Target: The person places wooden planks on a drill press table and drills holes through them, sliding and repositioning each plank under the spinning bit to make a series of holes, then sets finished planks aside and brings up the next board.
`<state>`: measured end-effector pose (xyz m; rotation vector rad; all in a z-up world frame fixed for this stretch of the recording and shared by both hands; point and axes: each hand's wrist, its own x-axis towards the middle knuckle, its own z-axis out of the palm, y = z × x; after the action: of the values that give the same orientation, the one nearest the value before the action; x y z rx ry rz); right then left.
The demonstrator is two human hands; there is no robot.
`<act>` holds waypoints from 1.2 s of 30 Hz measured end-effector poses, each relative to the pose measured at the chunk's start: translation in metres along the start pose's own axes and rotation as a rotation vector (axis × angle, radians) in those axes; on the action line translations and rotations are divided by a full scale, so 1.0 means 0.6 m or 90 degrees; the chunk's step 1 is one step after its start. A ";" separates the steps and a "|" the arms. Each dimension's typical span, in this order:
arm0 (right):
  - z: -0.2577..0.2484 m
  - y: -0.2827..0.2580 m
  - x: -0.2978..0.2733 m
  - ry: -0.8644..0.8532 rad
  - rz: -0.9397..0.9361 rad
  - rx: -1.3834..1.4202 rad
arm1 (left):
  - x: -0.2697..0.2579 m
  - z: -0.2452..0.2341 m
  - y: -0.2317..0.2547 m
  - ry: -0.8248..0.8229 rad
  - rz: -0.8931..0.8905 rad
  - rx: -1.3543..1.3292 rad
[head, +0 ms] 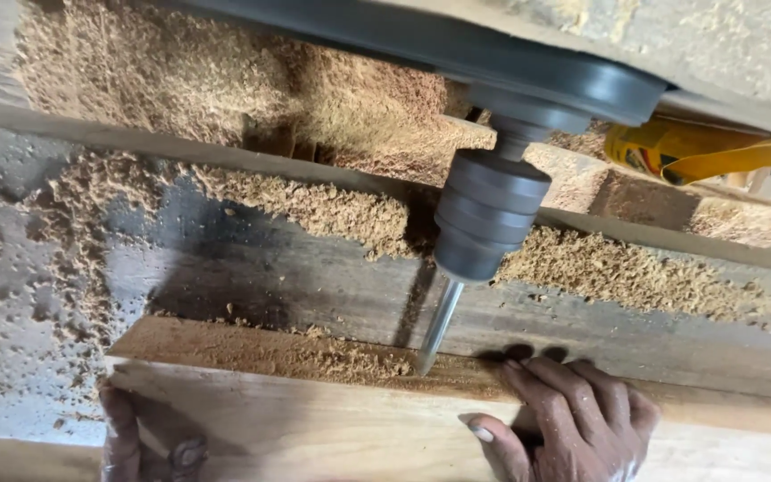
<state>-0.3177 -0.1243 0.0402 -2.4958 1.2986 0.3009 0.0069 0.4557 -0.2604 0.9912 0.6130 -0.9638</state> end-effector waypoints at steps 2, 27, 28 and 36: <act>-0.002 0.000 0.003 -0.008 0.011 0.001 | 0.035 -0.076 0.002 -0.002 -0.015 -0.016; -0.006 -0.021 0.024 0.022 0.018 0.004 | -0.015 0.059 -0.092 -0.011 -0.226 -0.254; -0.007 -0.023 0.024 0.024 0.018 0.003 | -0.053 0.035 -0.068 -0.013 -0.235 -0.263; -0.007 -0.024 0.019 0.025 0.033 0.014 | -0.115 -0.081 -0.055 -0.026 -0.299 -0.340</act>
<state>-0.2991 -0.1267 0.0427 -2.4645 1.3765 0.2502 -0.0545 0.5191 -0.2406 0.3528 1.0313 -1.1418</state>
